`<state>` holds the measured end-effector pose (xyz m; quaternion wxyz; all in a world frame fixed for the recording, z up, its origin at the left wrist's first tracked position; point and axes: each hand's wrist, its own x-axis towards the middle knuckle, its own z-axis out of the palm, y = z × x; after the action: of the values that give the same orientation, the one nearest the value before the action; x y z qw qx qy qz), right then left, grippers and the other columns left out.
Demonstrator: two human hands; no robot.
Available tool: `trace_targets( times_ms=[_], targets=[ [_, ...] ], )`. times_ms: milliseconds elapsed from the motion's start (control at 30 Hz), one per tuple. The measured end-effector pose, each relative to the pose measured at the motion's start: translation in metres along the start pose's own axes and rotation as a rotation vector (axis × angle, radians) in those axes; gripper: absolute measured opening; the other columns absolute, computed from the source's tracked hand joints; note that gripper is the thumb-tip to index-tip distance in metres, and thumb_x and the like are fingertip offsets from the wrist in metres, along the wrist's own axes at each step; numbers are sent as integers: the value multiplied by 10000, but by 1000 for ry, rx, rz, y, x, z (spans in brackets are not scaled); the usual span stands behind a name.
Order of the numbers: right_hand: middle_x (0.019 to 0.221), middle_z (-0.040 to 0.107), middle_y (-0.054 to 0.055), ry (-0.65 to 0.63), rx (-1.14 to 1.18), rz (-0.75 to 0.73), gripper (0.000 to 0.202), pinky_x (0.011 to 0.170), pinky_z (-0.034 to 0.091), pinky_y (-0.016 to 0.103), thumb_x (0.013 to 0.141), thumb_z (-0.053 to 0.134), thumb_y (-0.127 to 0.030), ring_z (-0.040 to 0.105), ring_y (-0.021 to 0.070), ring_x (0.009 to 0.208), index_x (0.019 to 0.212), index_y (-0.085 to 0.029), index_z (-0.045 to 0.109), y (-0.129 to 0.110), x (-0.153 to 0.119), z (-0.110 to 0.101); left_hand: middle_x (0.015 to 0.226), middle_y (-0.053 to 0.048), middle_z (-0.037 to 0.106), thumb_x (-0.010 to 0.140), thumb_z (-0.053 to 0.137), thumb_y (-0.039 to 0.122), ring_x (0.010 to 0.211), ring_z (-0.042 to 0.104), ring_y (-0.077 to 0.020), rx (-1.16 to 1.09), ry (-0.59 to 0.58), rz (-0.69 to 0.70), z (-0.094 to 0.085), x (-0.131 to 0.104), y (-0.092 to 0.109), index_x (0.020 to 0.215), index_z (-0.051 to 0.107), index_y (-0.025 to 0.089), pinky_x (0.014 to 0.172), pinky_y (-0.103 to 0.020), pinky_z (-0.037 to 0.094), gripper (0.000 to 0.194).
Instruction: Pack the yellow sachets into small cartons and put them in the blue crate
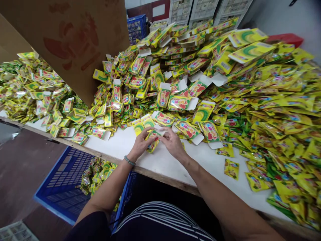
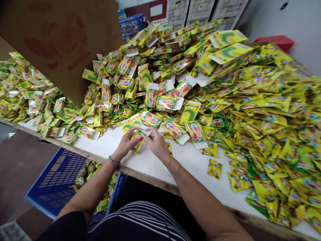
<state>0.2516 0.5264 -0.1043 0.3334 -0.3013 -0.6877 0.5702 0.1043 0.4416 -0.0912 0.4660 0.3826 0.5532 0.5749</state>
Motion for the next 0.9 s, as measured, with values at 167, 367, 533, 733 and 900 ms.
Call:
trace_targets(
  times_ms=[167,367,533,733,900],
  targets=[
    [1054,750,78,17,-86,-99,331,867,535,368,873,620,-407,684,215,912,1120,-219,733,-6,1,-4,791,36,670,713,831,420,670,640,-119,-110,69,2,0,1,1,1144,496,227,642,-228,489,579],
    [838,758,53,41,-55,-20,253,691,522,330,808,694,-423,652,187,728,885,-197,777,-7,3,-2,645,69,650,649,873,396,540,602,-98,-119,148,-17,-1,1,3,1043,499,213,548,-199,457,573],
    [829,759,51,55,226,157,354,713,536,319,664,796,-442,661,171,737,889,-171,765,2,7,-4,684,43,691,638,882,364,578,645,-113,-127,146,-57,0,2,4,1039,539,197,570,-212,486,554],
    [792,769,42,0,218,205,288,725,531,325,675,784,-411,665,177,724,845,-179,797,-1,7,-14,692,27,703,635,886,356,585,657,-118,-118,117,-66,0,1,6,1012,592,178,568,-215,494,510],
    [802,771,28,-15,117,127,225,764,526,335,771,718,-397,684,210,780,836,-203,813,-6,1,-12,691,15,710,666,867,374,588,659,-124,-116,131,-42,1,0,5,1008,605,168,585,-232,508,477]
  ],
)
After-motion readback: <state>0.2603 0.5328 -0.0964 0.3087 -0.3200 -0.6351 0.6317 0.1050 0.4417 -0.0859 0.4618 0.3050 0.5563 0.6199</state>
